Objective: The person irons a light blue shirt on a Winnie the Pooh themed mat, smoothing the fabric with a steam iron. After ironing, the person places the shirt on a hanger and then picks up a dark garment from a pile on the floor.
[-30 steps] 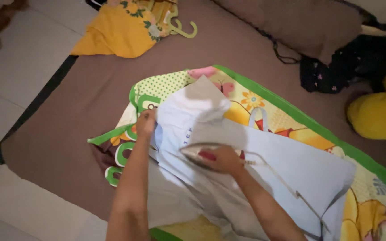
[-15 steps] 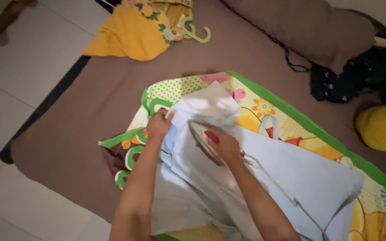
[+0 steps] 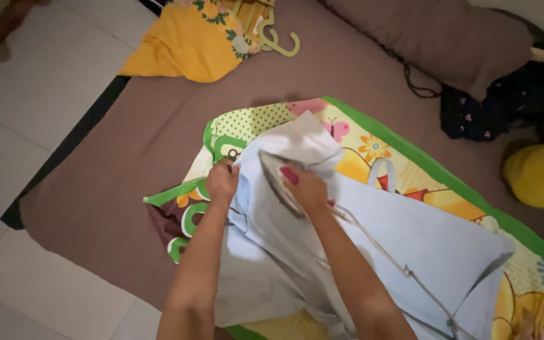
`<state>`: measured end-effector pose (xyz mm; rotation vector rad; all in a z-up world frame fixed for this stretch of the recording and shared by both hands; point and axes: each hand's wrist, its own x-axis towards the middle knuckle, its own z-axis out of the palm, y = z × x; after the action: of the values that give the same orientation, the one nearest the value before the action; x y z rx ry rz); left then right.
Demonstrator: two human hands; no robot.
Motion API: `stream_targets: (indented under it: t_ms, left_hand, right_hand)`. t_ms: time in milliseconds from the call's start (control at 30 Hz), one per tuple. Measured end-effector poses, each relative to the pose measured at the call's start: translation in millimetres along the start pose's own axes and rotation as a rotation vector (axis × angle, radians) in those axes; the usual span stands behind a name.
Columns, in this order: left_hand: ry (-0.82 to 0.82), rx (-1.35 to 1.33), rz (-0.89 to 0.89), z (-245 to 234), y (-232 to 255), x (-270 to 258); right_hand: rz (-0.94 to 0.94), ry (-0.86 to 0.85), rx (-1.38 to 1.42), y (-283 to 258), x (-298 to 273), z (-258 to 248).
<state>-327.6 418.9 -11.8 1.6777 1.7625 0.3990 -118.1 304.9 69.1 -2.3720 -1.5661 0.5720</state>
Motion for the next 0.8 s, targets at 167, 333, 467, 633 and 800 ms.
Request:
stream_targets:
  t_ms: [167, 333, 467, 633, 800]
  left_hand:
    - [0.1, -0.071, 0.05, -9, 10, -20]
    - [0.329, -0.127, 0.446, -16, 39, -52]
    - [0.281, -0.161, 0.525, -1, 73, -79]
    - [0.215, -0.172, 0.638, 28, 86, -116]
    - [0.04, -0.078, 0.66, 67, 86, -143]
  right_hand:
    - [-0.054, -0.099, 0.091, 5, -60, -6]
    - [-0.082, -0.028, -0.019, 26, -49, -13]
    - [0.08, -0.067, -0.04, 36, -38, -21]
    - [0.003, 0.059, 0.133, 75, -106, -23]
    - [0.185, 0.043, -0.068, 164, -124, -42]
